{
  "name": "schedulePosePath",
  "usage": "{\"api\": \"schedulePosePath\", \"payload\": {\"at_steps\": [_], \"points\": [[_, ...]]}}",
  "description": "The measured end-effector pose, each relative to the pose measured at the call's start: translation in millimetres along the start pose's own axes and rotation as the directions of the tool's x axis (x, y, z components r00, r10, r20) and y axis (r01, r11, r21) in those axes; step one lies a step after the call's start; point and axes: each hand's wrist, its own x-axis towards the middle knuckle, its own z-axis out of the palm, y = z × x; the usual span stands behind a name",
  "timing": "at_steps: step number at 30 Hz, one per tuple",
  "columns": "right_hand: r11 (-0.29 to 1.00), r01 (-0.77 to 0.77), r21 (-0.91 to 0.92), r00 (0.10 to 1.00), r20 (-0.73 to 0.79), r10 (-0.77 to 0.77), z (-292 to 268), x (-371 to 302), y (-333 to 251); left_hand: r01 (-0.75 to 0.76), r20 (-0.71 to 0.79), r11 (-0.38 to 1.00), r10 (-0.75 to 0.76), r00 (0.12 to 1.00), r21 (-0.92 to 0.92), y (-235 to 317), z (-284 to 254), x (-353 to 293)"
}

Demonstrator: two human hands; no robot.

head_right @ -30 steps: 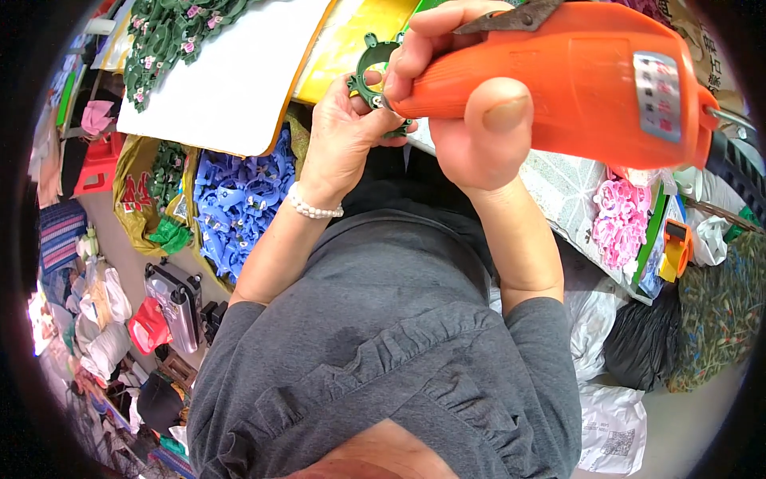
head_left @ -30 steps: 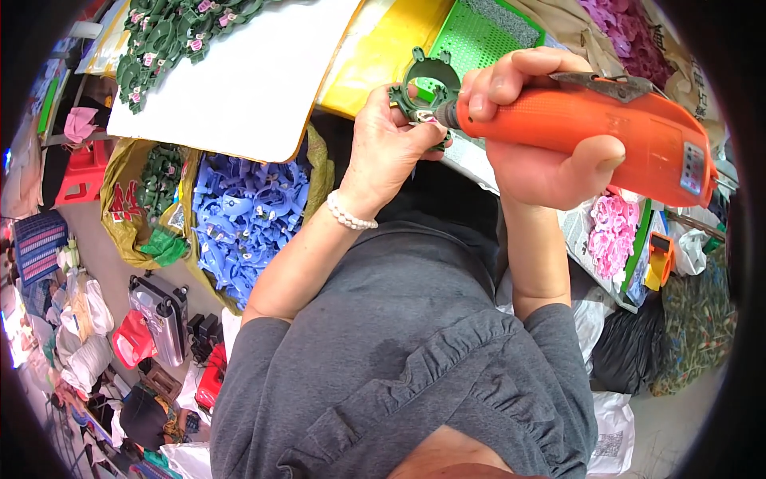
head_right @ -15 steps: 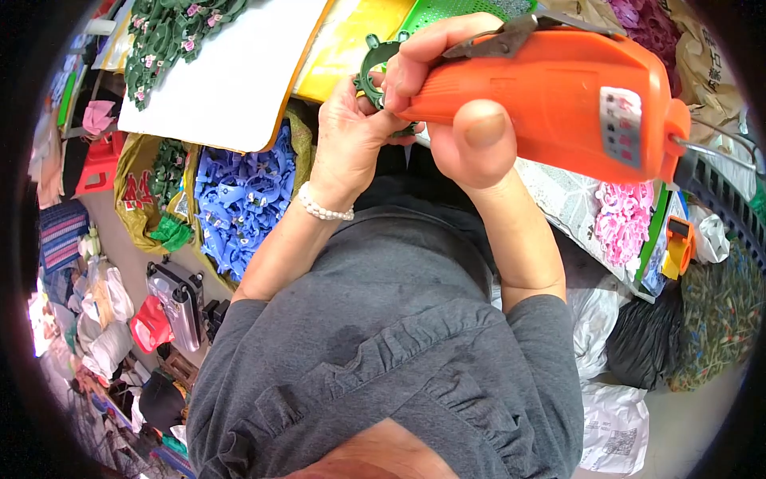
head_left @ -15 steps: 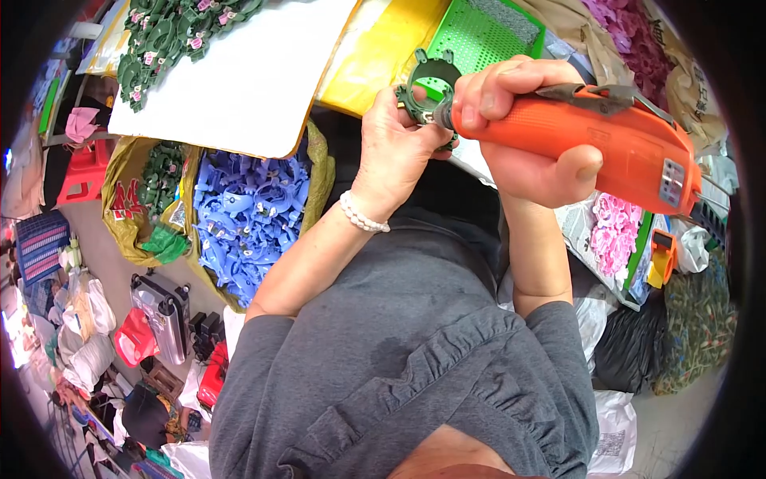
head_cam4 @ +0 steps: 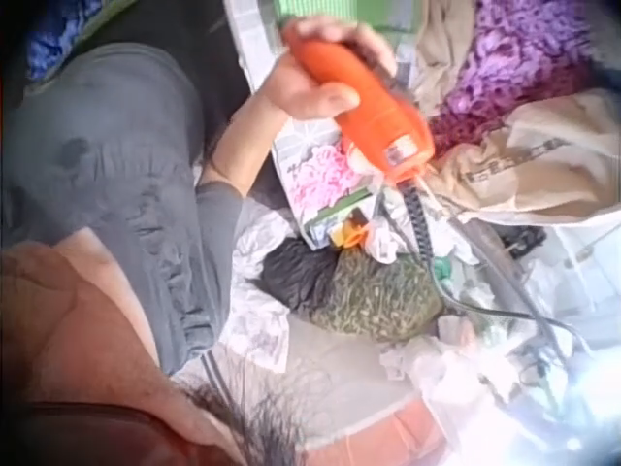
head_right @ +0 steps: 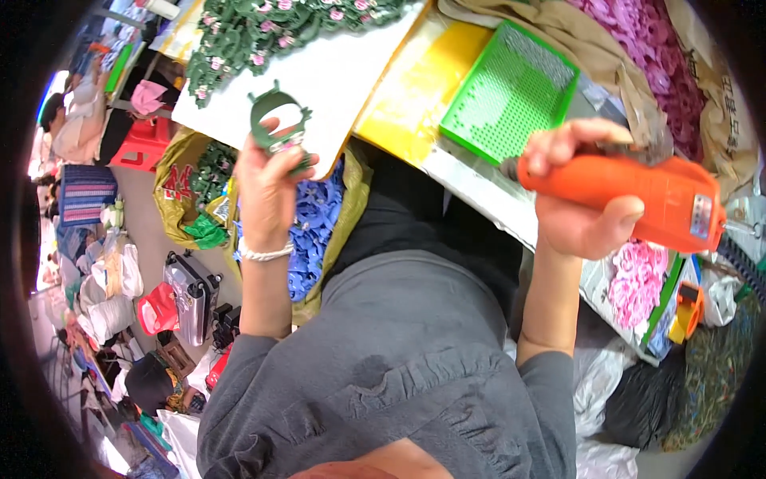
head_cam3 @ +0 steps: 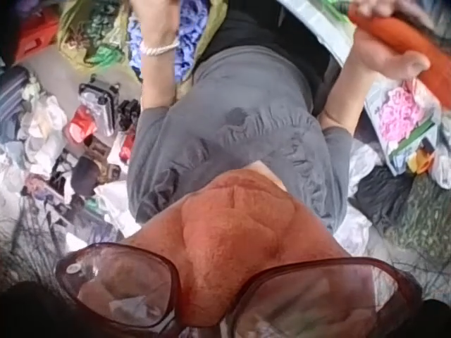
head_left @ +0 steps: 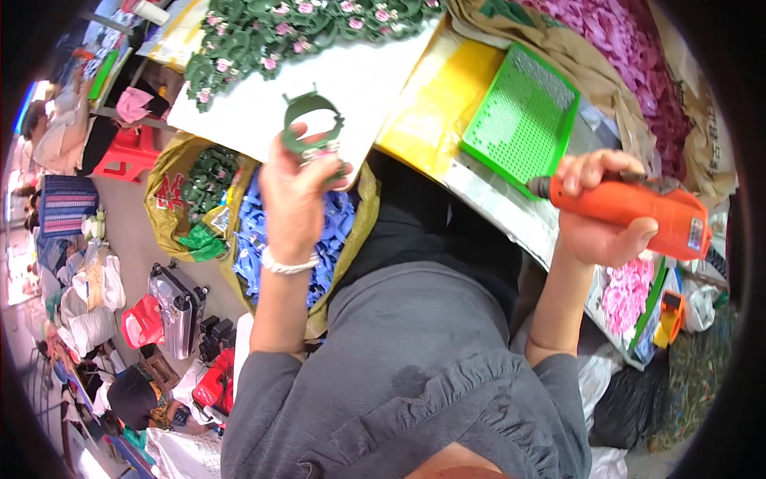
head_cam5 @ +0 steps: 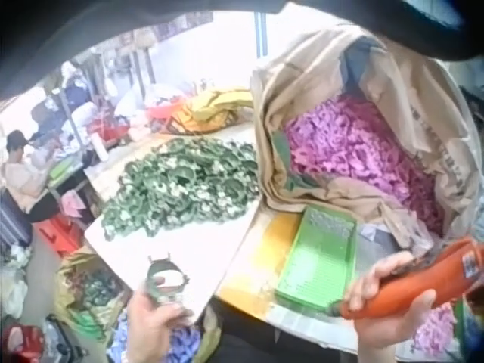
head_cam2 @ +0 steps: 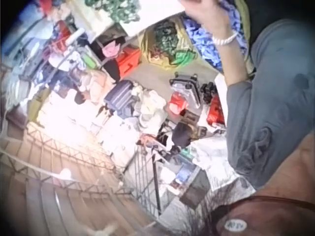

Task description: Assembling plastic toy components using an electric screwdriver in a workshop.

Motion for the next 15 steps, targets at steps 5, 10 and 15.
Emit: {"api": "schedulePosePath", "payload": {"at_steps": [5,10,15], "points": [[0.995,-0.011,-0.101,0.991,-0.134,-0.003,-9,-8,-8,-0.286,-0.274,0.939,0.331,0.903,0.194,32,-115,10],[0.99,-0.019,-0.137,0.981,-0.193,-0.008,-9,-13,1,-0.249,-0.423,0.692,0.644,0.637,0.678,17,-192,13],[0.983,-0.055,-0.173,0.975,-0.223,0.015,-7,-14,4,-0.285,-0.22,0.499,0.73,0.646,0.819,6,-140,42]]}}
